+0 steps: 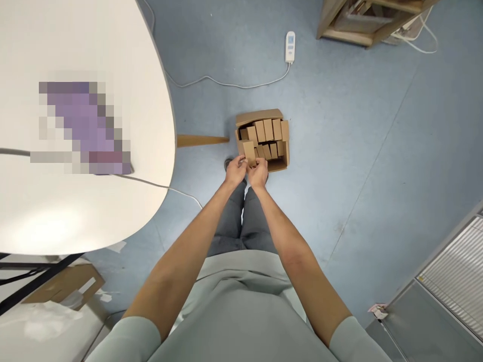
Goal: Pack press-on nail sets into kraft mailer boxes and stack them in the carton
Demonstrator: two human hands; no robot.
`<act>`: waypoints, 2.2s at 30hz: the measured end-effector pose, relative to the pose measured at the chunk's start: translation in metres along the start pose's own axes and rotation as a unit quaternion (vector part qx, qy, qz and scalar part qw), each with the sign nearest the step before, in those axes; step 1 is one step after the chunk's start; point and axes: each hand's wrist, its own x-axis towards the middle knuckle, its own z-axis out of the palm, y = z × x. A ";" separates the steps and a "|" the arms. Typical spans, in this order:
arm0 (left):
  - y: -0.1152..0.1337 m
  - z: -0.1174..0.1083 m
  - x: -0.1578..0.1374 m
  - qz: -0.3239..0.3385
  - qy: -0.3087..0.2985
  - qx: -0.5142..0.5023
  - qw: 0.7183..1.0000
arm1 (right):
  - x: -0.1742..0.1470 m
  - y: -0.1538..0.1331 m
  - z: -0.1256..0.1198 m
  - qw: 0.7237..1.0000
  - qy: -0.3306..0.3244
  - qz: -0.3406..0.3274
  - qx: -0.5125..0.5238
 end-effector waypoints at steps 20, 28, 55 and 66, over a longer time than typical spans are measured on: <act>-0.037 -0.005 0.078 -0.024 -0.036 0.017 0.999 | 0.063 0.019 0.062 0.997 0.029 0.036 0.057; 0.026 -0.018 -0.053 -0.023 -0.031 0.062 0.997 | -0.050 -0.046 -0.028 1.000 0.005 0.017 0.023; 0.155 -0.086 -0.342 0.191 0.057 -0.029 0.980 | -0.257 -0.184 -0.202 0.946 -0.139 -0.163 0.242; 0.079 -0.174 -0.460 0.211 0.130 -0.058 0.967 | -0.362 -0.214 -0.122 0.927 -0.265 -0.218 0.153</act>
